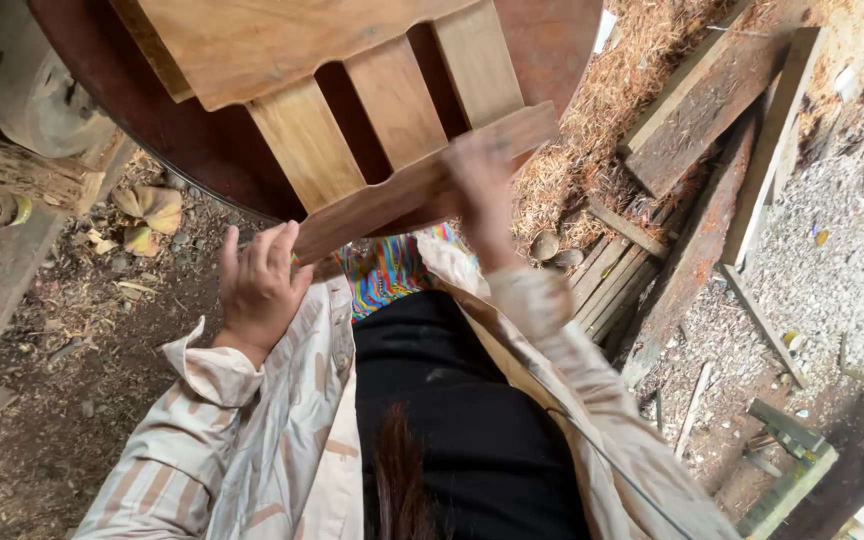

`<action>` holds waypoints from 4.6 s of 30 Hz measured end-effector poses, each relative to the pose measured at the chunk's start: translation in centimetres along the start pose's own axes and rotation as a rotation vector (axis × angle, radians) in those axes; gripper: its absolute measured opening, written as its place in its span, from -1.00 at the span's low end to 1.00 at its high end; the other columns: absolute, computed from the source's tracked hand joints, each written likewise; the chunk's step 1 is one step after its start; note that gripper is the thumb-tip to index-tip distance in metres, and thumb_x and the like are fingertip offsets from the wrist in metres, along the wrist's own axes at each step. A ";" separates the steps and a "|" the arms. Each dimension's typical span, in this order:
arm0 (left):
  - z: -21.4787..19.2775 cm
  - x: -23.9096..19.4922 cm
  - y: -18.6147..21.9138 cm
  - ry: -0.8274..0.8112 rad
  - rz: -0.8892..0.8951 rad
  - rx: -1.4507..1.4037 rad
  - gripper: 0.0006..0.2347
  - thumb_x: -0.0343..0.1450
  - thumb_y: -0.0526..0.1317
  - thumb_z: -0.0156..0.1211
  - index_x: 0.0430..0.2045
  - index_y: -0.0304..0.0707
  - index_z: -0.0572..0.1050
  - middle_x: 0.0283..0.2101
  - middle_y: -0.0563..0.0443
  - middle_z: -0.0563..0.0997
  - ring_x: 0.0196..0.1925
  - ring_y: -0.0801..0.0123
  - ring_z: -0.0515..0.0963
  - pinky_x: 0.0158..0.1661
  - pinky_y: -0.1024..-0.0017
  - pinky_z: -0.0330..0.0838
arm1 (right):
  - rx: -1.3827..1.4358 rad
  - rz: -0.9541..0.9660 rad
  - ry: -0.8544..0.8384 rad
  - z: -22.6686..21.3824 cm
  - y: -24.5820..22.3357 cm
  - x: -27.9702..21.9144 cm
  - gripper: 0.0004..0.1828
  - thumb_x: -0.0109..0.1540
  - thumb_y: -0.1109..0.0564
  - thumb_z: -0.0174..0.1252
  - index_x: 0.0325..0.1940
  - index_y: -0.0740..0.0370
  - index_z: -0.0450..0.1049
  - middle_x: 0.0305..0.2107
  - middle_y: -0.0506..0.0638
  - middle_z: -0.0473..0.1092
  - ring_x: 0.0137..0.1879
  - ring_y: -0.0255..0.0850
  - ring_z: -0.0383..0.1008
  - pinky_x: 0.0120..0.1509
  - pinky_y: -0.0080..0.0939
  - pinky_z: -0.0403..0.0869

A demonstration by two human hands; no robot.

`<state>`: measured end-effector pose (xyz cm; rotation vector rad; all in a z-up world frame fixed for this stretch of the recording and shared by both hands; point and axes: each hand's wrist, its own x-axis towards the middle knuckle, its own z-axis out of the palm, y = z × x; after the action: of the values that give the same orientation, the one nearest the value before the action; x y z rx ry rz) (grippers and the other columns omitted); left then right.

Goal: The person sands a wooden piece with cutouts using a sanding block. They work on the top surface and edges, then flip the piece over to sand the other side.

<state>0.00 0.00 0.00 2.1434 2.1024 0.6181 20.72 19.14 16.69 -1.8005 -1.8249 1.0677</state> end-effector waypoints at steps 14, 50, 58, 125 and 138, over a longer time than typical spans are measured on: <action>-0.2 0.0 1.6 -0.135 -0.255 -0.132 -0.33 0.20 -0.23 0.53 0.25 -0.23 0.38 0.13 -0.14 0.48 0.08 -0.03 0.61 0.22 -0.05 0.33 | -0.588 -0.899 0.128 8.3 21.6 2.1 -0.64 0.39 0.20 0.02 0.27 0.06 0.47 0.29 0.03 0.37 0.45 0.00 0.31 0.56 0.18 0.18; 8.1 -15.2 -4.2 0.108 -1.171 -0.730 -0.83 0.57 -0.13 0.15 -0.38 -0.10 0.59 -0.75 0.04 0.43 -0.80 0.32 0.48 -0.72 0.50 0.39 | -0.680 -0.857 0.442 7.5 25.3 5.0 -0.43 0.15 0.27 0.25 0.26 0.02 0.52 0.28 0.15 0.36 0.41 0.16 0.27 0.43 0.22 0.22; 2.5 -19.0 -6.6 -0.237 -1.032 -0.281 -0.69 0.64 0.05 0.01 -0.31 -0.08 0.60 -0.26 -0.03 0.71 -0.03 -0.05 0.66 -0.01 0.02 0.49 | -0.573 -1.138 -0.093 16.7 15.0 -4.2 -0.56 0.33 0.01 0.06 0.31 -0.12 0.48 0.39 -0.17 0.27 0.58 -0.18 0.08 0.61 0.14 0.00; -4.2 -1.0 -1.6 -0.204 -0.055 -0.249 -0.47 0.45 -0.06 0.33 0.28 -0.29 0.32 0.20 -0.31 0.41 0.21 -0.14 0.47 0.08 -0.04 0.47 | -0.684 -0.491 0.348 13.9 19.8 -3.3 -0.39 0.21 0.37 0.12 0.32 -0.04 0.48 0.23 0.04 0.39 0.45 0.10 0.22 0.50 0.43 0.02; 1.4 -0.1 -1.6 -0.198 -0.139 -0.202 -0.39 0.24 -0.22 0.53 0.21 -0.09 0.41 0.11 0.07 0.46 0.20 0.26 0.53 0.23 0.15 0.26 | -0.356 -0.621 0.284 15.7 15.7 -4.2 -0.56 0.30 0.37 0.10 0.17 -0.03 0.58 0.07 0.06 0.51 0.36 0.16 0.35 0.43 0.16 0.33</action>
<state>-1.09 0.29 -1.81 1.8515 1.9717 0.5523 20.80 9.53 -3.78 -1.2965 -2.2545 0.2571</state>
